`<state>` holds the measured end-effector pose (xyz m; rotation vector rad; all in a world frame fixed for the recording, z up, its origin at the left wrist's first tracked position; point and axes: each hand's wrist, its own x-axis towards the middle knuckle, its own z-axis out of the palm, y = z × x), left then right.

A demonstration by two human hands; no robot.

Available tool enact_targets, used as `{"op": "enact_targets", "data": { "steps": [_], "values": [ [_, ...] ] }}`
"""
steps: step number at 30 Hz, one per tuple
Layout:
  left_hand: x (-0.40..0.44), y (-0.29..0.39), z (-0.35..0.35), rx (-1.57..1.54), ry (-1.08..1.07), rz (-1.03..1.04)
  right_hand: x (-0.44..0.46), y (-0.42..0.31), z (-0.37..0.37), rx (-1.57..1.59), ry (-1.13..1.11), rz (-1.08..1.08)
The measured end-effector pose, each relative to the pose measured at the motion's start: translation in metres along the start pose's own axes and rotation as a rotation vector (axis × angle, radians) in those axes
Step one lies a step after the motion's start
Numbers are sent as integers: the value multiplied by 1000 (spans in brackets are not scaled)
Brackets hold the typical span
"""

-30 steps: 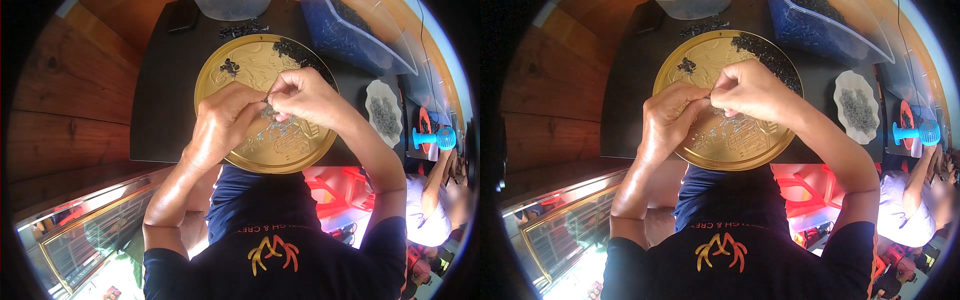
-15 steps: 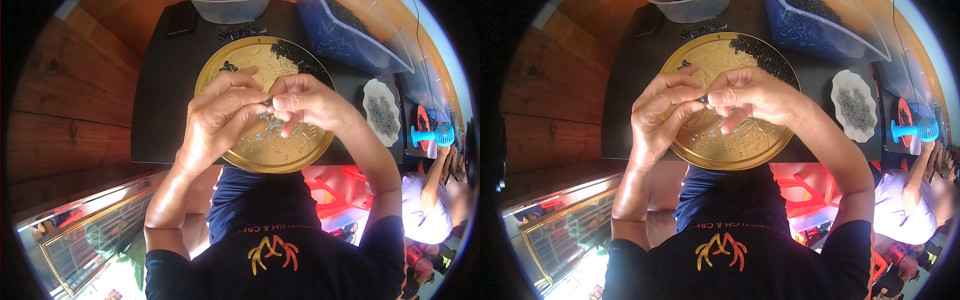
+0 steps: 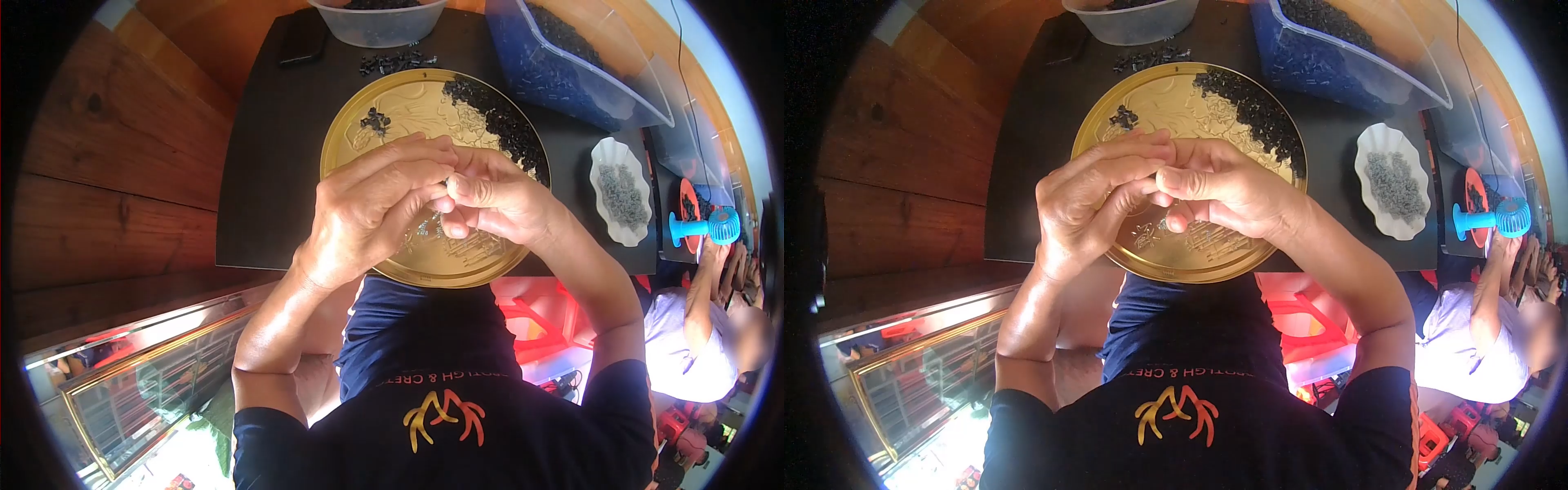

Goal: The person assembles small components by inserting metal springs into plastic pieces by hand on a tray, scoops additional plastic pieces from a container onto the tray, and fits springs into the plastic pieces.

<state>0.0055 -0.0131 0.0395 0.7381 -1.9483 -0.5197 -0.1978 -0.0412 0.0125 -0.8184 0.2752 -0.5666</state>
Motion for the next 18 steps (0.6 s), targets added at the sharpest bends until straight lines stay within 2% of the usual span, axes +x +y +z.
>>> {"op": "enact_targets", "data": {
  "steps": [5,8,10,13,17,18],
  "values": [
    [13,-20,0,-83,29,-85,2,-8,3,-30,147,-37],
    [40,-42,-11,-204,136,-400,2,-23,0,-128,286,-32],
    [78,-62,-30,-9,181,-347,4,-27,-16,-238,385,-33],
    [146,-96,-59,87,196,-359,13,-35,-31,-377,493,-31],
    [199,-143,-77,122,189,-264,33,-39,-33,-679,558,-36],
    [196,-135,-78,16,161,-308,39,-38,-32,-784,561,-31]
  ]
}}
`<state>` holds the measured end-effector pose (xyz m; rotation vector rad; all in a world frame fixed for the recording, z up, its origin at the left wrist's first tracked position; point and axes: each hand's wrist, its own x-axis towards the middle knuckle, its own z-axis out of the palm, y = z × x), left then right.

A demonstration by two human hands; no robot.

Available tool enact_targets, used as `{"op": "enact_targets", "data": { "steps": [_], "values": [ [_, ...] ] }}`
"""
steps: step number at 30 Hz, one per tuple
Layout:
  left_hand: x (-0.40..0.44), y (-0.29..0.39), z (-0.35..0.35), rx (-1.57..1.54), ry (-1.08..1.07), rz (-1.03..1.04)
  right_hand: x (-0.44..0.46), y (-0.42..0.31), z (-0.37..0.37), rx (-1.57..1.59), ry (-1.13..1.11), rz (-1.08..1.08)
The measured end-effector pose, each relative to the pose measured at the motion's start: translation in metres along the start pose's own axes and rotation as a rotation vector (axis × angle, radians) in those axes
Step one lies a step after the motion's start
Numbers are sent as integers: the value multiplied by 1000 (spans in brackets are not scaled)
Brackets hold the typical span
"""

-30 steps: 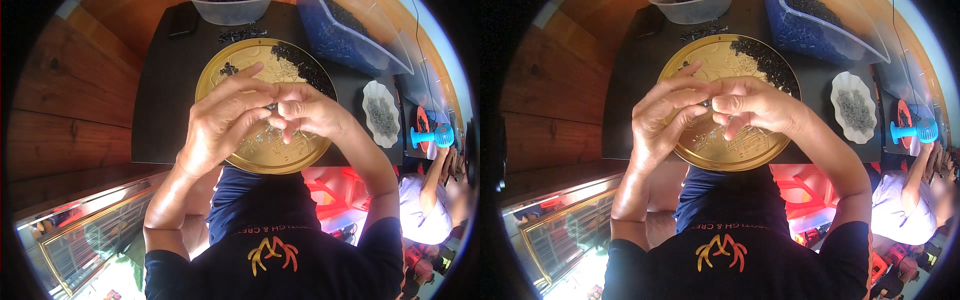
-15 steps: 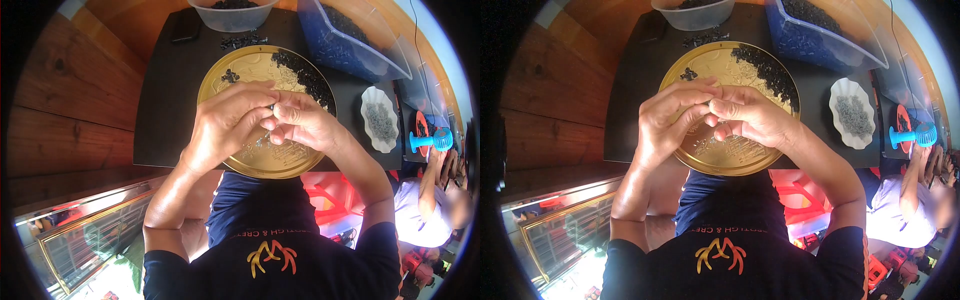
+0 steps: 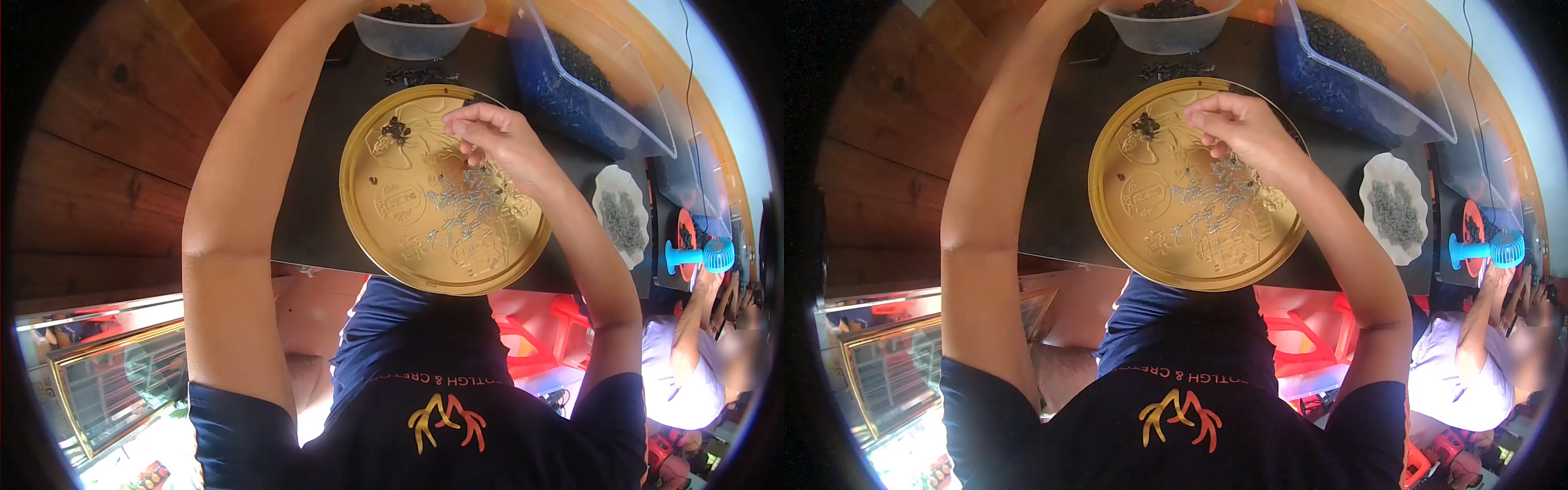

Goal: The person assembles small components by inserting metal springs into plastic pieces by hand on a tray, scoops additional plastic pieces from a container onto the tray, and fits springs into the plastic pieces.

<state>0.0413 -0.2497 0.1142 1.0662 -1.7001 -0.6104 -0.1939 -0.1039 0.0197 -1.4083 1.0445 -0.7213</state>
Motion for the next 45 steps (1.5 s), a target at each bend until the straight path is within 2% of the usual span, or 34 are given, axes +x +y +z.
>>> {"op": "enact_targets", "data": {
  "steps": [2,5,7,10,13,18,32,38,42,45],
  "values": [
    [-26,19,-2,-193,-94,-103,9,0,7,-249,-35,-82],
    [-69,7,-12,-4,18,-118,24,9,18,-523,-40,-331],
    [-99,0,-23,-212,92,-150,34,11,23,-656,-42,-560],
    [-149,-25,-42,-252,139,-213,45,10,30,-838,-24,-648],
    [-197,-30,-52,-281,173,-368,49,5,35,-905,-67,-563],
    [-249,-25,-53,-334,227,-476,49,7,34,-1003,-82,-622],
    [-292,15,-23,-289,186,-505,27,2,10,-928,-25,-698],
    [-291,22,-18,-266,208,-511,31,14,26,-1062,-103,-624],
    [-295,29,-17,-285,179,-476,24,10,26,-1106,-69,-676],
    [-294,33,-10,-354,129,-428,16,6,26,-839,-69,-659]
  ]
}}
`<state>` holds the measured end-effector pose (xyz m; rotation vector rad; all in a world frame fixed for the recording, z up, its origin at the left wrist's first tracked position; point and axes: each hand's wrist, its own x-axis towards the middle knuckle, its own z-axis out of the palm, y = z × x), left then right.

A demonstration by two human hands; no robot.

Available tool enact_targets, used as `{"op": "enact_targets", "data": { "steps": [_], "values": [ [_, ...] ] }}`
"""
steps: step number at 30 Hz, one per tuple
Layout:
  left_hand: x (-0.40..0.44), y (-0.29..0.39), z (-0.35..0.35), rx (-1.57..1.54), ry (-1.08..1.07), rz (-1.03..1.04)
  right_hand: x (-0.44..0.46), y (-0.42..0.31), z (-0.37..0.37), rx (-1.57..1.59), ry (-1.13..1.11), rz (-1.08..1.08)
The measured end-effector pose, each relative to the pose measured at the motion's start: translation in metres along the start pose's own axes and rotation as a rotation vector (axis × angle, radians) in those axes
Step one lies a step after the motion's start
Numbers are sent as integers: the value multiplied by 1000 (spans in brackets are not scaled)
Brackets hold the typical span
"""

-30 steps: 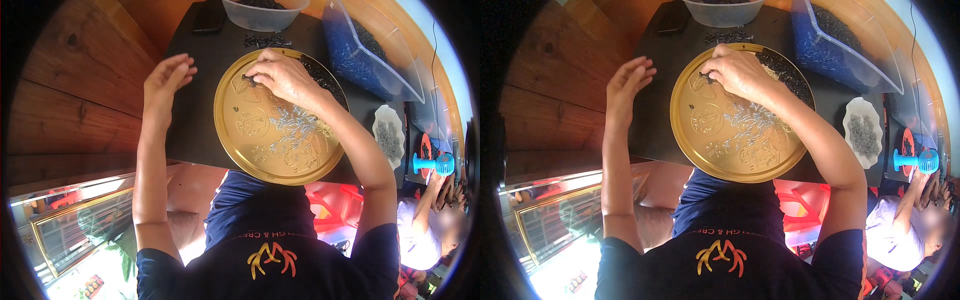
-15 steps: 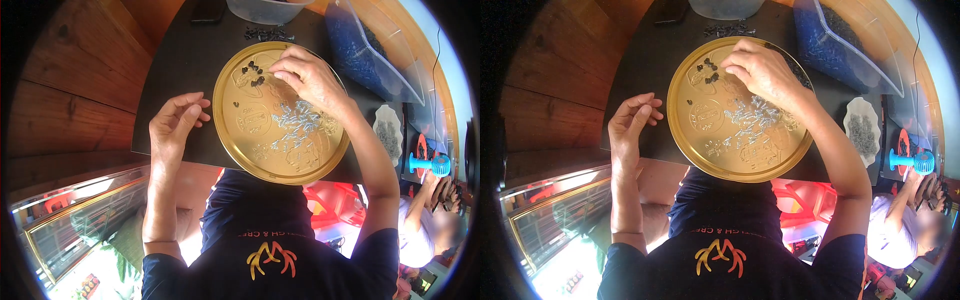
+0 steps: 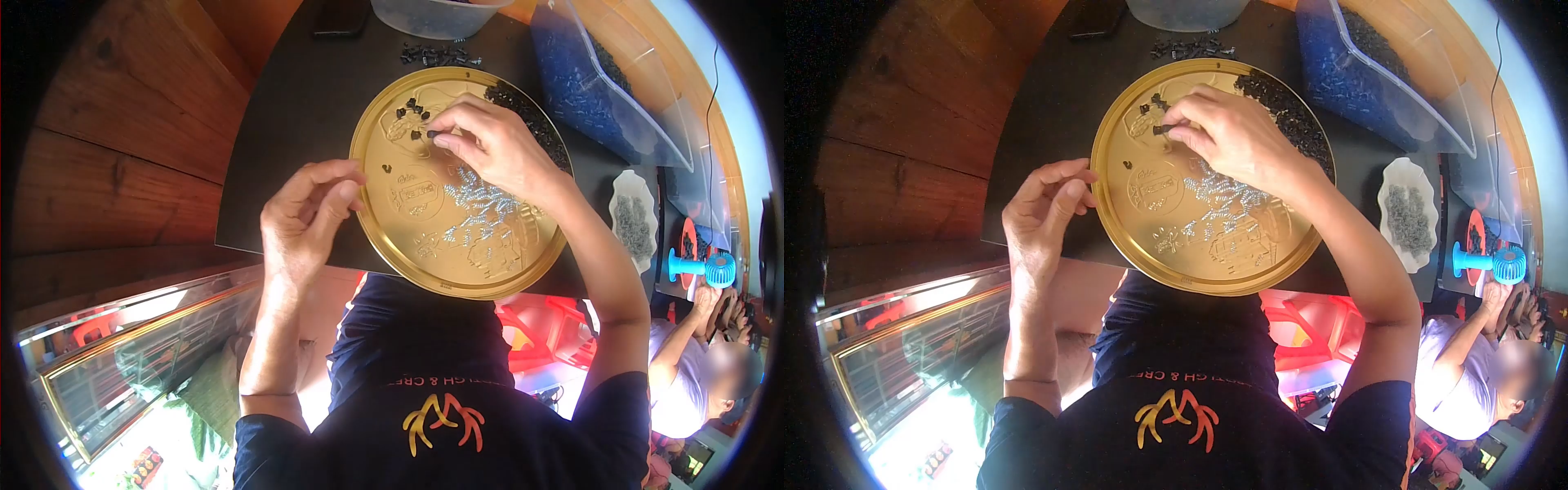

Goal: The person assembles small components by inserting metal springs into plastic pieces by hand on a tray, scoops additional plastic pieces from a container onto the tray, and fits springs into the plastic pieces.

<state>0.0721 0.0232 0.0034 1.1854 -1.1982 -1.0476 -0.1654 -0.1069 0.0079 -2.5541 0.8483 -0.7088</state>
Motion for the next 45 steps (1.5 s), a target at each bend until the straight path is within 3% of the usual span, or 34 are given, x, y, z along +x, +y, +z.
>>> {"op": "enact_targets", "data": {
  "steps": [4,8,11,14,17,19,21,30,39,45],
  "values": [
    [-3,6,23,-28,-47,22,-9,-28,-13,426,-46,117],
    [-4,6,42,-159,-119,56,-20,-45,-15,566,6,90],
    [-4,11,49,-173,-119,10,-23,-52,-23,382,-2,47],
    [2,20,52,-190,-80,-72,-20,-61,-25,103,63,-164],
    [11,17,43,-219,-84,-14,-15,-59,-32,210,122,-169],
    [14,15,33,-238,-28,8,-15,-48,-38,277,184,-57],
    [14,9,20,-224,28,4,-20,-34,-45,255,106,182],
    [-2,-19,-12,-413,69,-104,-38,-8,-32,-11,-181,161],
    [-7,-17,4,-343,-14,-108,-33,-17,-21,-298,-197,106],
    [-4,-8,20,-269,-46,-170,-24,-23,-14,-319,-228,234]
  ]
}}
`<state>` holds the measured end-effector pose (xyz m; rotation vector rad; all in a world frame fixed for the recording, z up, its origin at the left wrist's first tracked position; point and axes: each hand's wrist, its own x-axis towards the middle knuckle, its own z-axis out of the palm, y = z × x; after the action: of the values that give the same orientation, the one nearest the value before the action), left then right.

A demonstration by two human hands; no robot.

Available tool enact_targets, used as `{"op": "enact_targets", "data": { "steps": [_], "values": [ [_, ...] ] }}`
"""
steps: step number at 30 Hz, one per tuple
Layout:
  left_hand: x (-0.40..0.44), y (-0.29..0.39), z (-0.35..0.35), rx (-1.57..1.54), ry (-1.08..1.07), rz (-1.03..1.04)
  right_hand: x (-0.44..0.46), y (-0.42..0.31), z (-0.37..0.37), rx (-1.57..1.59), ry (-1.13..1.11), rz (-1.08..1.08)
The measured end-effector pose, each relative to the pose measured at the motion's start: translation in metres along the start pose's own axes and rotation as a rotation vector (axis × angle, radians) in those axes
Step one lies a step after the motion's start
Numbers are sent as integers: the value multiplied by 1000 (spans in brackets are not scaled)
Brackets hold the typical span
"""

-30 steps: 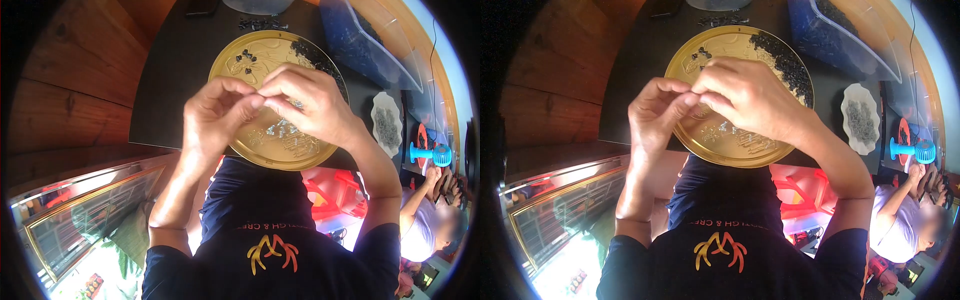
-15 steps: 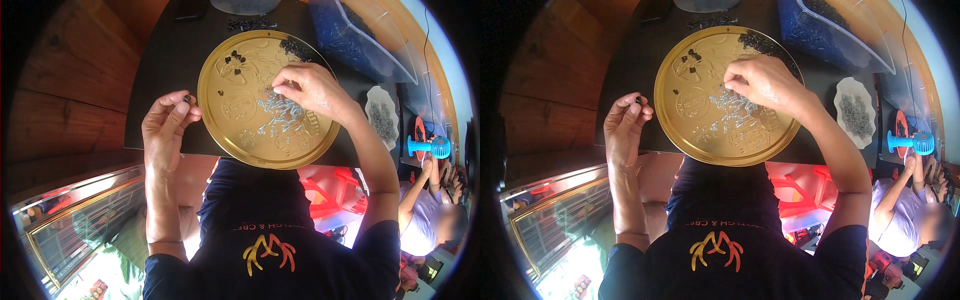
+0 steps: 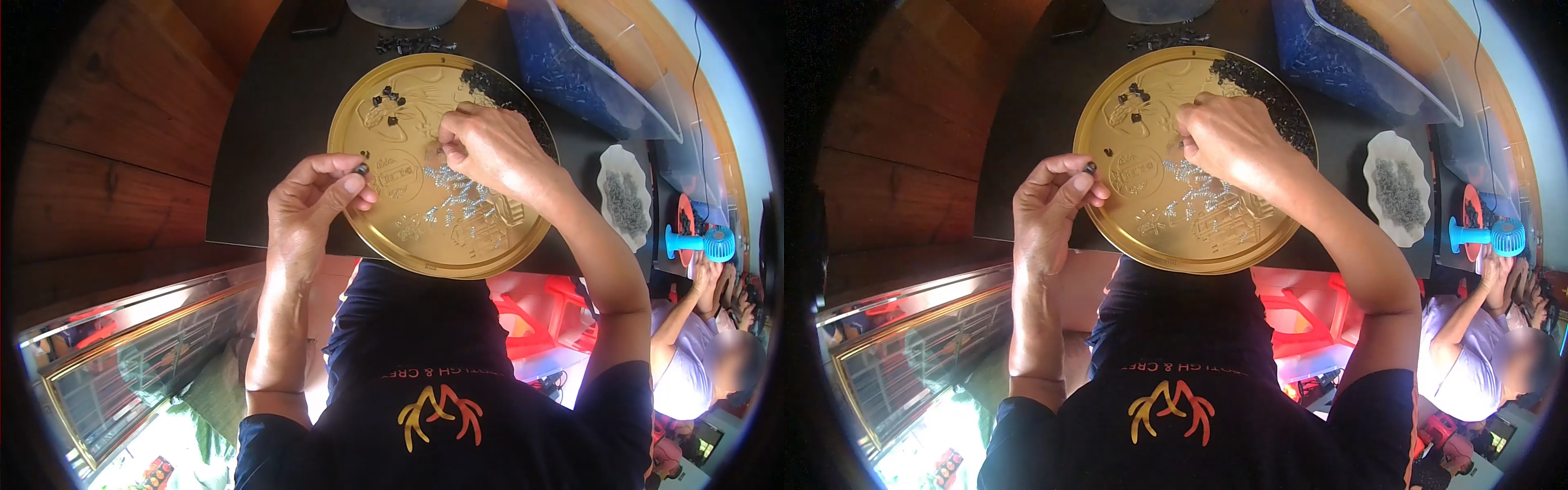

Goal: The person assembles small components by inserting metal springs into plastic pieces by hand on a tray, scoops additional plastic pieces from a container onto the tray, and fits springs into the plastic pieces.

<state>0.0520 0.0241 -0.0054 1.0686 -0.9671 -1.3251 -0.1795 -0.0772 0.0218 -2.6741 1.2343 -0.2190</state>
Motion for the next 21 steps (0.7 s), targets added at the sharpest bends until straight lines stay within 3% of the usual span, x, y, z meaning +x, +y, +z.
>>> {"op": "enact_targets", "data": {
  "steps": [9,18,21],
  "values": [
    [-1,1,-5,-4,117,84,11,-7,3,6,-79,29],
    [1,4,-21,-139,151,96,7,12,11,28,162,-151],
    [1,5,-9,-130,104,92,4,6,-10,665,-2,113]
  ]
}}
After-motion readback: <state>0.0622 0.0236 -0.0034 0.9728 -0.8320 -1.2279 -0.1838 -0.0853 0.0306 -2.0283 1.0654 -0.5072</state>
